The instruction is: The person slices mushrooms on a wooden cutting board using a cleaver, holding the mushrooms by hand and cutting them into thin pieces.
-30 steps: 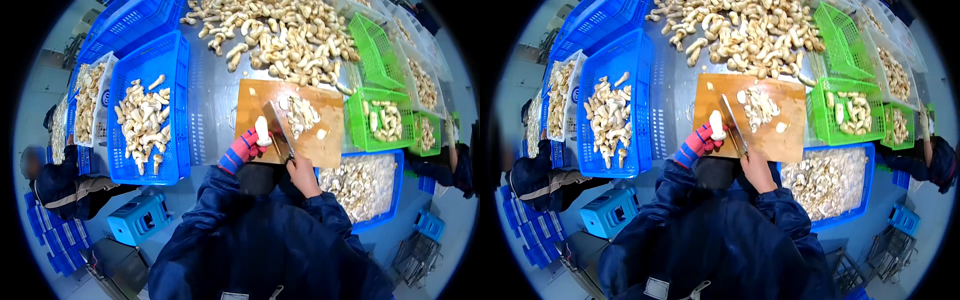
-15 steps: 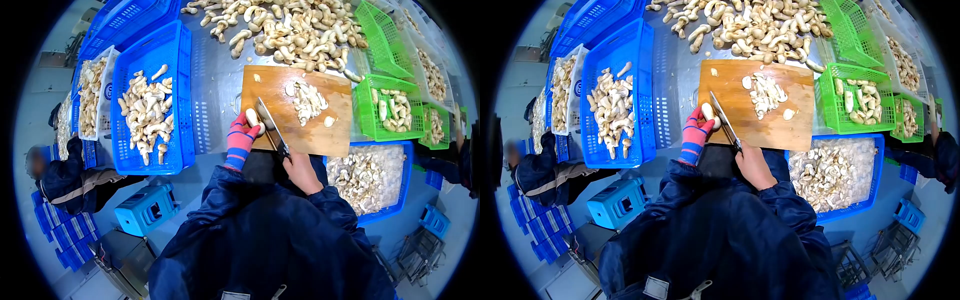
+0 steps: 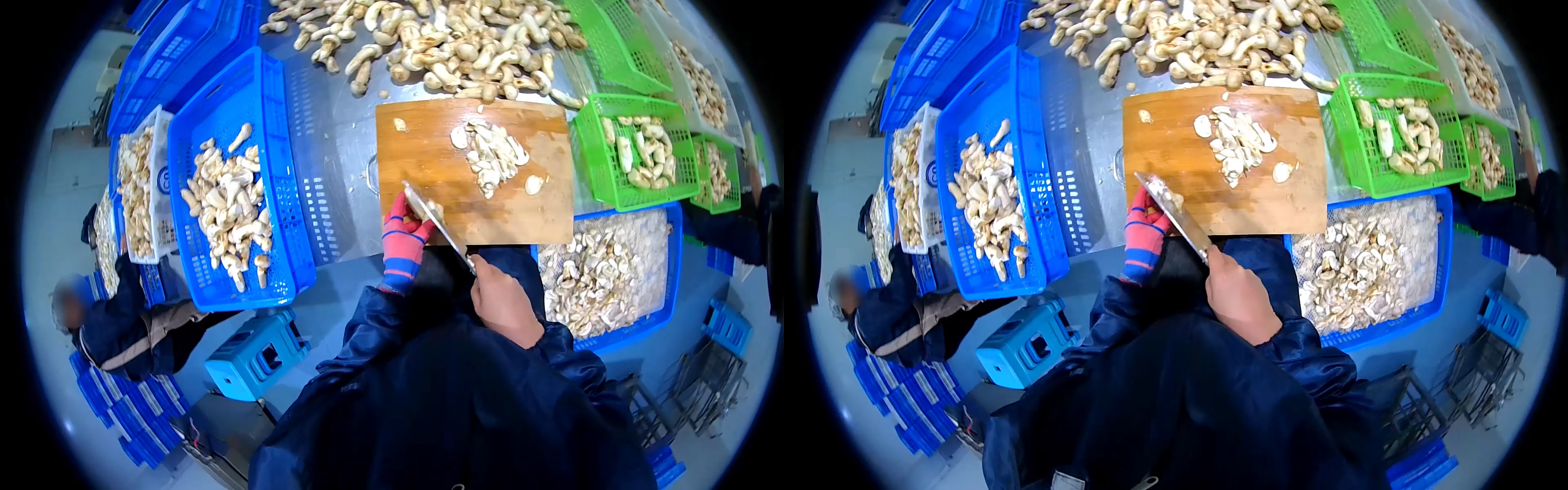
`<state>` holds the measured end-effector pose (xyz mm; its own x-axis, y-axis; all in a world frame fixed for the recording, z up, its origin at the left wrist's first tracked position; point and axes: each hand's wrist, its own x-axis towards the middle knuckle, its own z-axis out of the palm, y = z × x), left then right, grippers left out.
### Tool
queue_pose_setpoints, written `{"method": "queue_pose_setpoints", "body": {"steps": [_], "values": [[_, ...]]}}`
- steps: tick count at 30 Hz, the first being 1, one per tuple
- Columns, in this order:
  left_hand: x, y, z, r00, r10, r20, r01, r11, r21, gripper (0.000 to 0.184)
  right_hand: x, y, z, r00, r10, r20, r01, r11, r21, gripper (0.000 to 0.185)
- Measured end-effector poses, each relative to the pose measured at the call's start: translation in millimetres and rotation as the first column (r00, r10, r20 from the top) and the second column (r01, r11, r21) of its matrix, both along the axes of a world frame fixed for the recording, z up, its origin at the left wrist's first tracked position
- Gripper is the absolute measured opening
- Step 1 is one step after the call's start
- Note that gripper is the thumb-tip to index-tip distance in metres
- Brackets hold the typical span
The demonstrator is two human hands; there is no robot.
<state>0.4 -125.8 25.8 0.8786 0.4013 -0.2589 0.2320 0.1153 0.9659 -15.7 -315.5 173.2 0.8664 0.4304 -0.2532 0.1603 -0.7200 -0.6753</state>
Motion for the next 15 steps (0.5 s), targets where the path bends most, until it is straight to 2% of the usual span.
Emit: {"method": "queue_pose_setpoints", "body": {"steps": [4, 8, 12, 15], "values": [[-0.9, 1.8, 0.0, 0.999, 0.007, -0.046, -0.011, 0.997, -0.081, 0.076, -2.1, -4.6, -4.0, 0.994, -0.002, -0.106, -0.003, 0.999, -0.044, 0.027], [4.2, -1.5, 25.4, 0.984, -0.031, -0.174, 0.035, 0.999, 0.023, 0.080, 5.3, -9.5, 3.6, 0.992, -0.008, -0.125, 0.010, 1.000, 0.011, 0.021], [4.3, -0.3, 24.8, 0.979, -0.055, -0.196, 0.080, 0.989, 0.123, 0.077, 13.8, -5.4, -4.6, 0.994, 0.013, -0.107, -0.007, 0.998, 0.058, 0.017], [2.6, 1.0, 18.5, 0.986, -0.054, -0.159, 0.073, 0.991, 0.111, 0.078, 25.5, 12.2, -37.9, 0.999, -0.003, -0.048, 0.007, 0.997, 0.083, 0.018]]}}
